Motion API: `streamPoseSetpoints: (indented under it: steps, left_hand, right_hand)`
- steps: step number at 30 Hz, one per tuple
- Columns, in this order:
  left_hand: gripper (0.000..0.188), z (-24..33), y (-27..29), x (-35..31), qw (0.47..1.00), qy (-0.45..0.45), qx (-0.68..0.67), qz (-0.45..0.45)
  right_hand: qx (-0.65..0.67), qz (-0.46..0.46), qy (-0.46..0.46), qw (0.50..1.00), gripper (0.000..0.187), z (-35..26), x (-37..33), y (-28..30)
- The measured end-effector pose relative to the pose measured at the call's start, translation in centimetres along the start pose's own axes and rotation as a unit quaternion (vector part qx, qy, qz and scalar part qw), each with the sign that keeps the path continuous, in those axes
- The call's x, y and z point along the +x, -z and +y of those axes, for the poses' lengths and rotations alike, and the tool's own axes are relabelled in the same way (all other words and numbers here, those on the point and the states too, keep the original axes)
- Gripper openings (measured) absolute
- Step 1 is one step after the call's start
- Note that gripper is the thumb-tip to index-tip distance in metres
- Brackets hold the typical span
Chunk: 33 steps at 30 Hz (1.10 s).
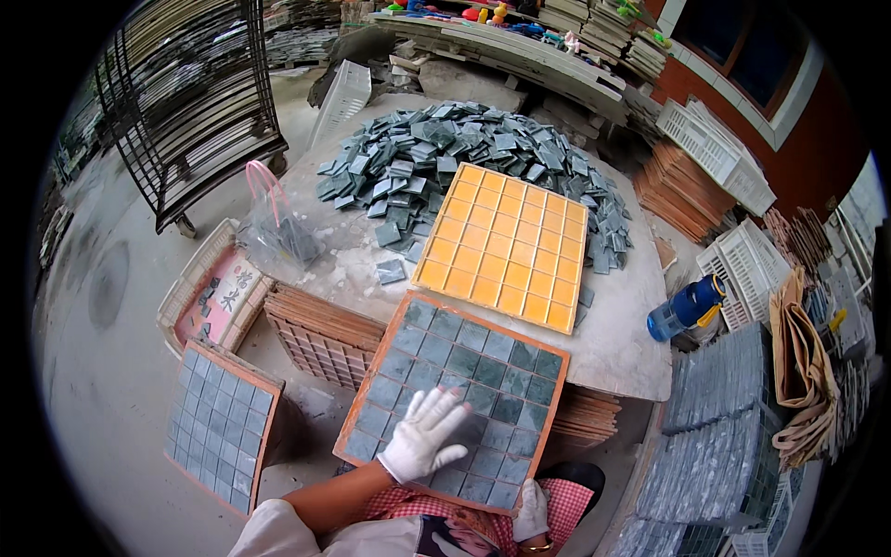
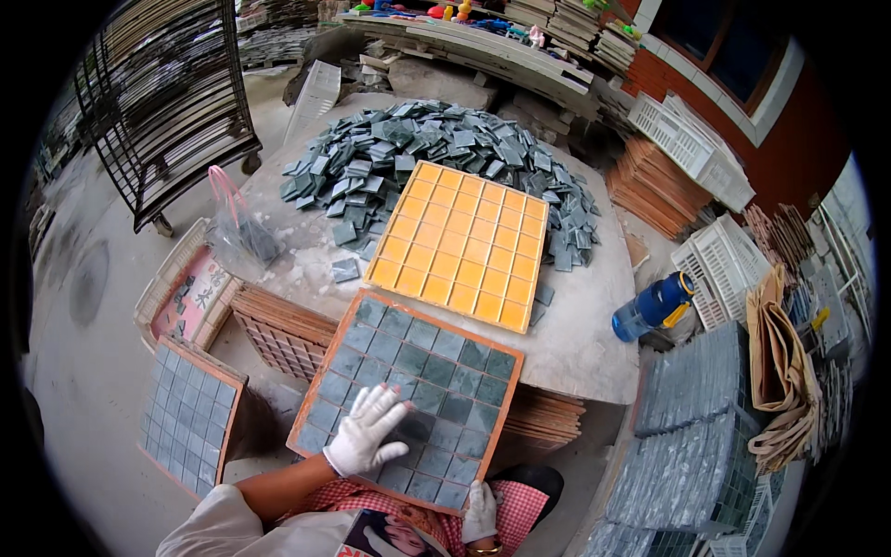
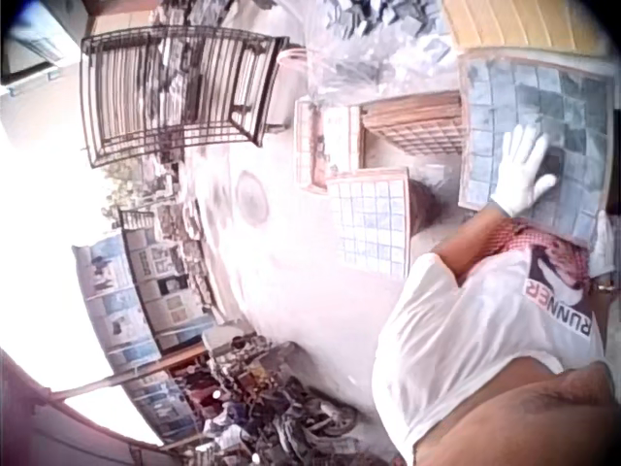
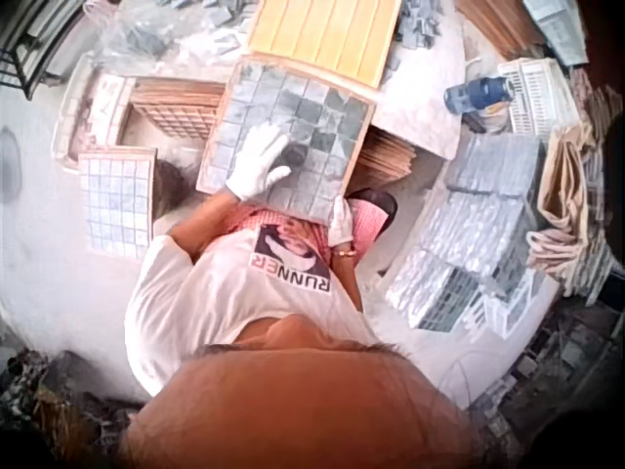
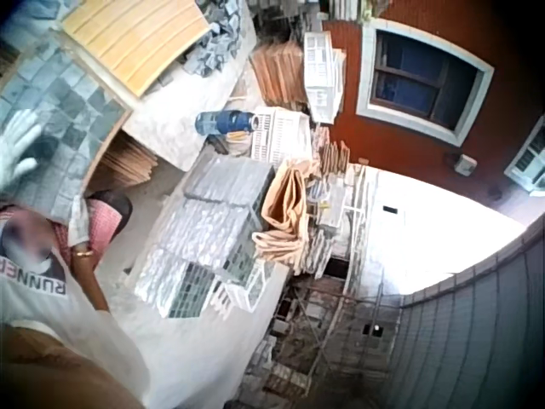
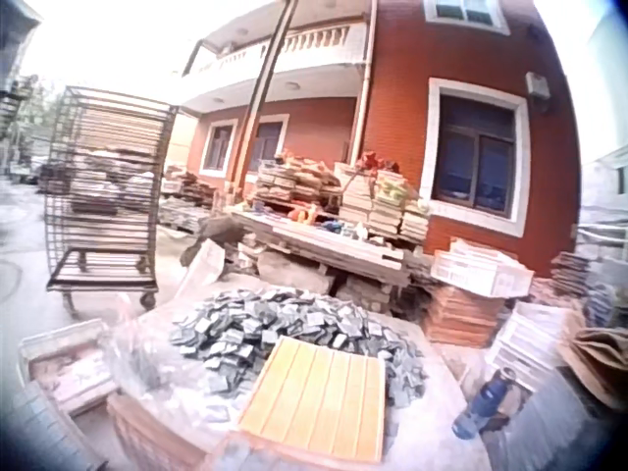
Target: The person assembles small square tiles into a grid on a yellow board, then flips the board to reveal the completed tile sheet. They repeat the process with another board, placing tiles one by one and stacking finished sheets nearby.
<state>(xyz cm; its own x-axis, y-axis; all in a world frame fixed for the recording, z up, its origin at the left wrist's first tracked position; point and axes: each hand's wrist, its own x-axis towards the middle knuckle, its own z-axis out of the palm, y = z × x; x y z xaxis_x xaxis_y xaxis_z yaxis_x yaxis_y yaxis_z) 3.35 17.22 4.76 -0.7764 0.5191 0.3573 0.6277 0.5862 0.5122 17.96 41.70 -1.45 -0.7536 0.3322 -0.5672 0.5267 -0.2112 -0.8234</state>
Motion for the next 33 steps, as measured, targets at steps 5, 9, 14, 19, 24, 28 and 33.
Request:
streamPoseSetpoints:
  steps: [5, 9, 14, 19, 24, 28, 33]
  left_hand:
    - [0.050, -10.8, 2.4, -4.0, 0.910, 0.372, -0.095, 0.160]
    - [0.041, -10.6, 3.2, -3.8, 0.666, 0.537, -0.516, 0.043]
    - [0.039, -8.1, 4.1, -5.2, 0.729, 0.516, -0.433, 0.120]
    - [0.030, -7.1, 9.9, -12.9, 0.649, 0.540, -0.464, 0.269]
    - [0.031, -10.3, 11.0, -25.9, 0.520, 0.552, -0.383, 0.527]
    - [0.040, -11.3, 11.5, -36.3, 0.453, 0.540, -0.395, 0.590]
    - [0.041, -12.1, 10.0, -45.1, 0.372, 0.449, -0.423, 0.693]
  right_hand:
    - [-0.013, 0.094, 0.096, 0.991, 0.039, 0.6, 1.8, -1.4]
    - [0.008, 0.102, 0.084, 0.991, 0.035, -3.2, -1.2, -3.4]
    - [0.018, 0.137, 0.075, 0.988, 0.034, -4.2, -3.4, -4.2]
    - [-0.203, 0.013, 0.089, 0.975, 0.032, -10.6, -4.8, -9.5]
    - [-0.264, -0.273, 0.192, 0.905, 0.039, -10.4, -0.3, -20.3]
    - [-0.079, -0.359, 0.025, 0.930, 0.040, -4.6, 2.8, -30.4]
    - [-0.154, -0.445, 0.013, 0.882, 0.043, -0.4, 2.1, -41.4]
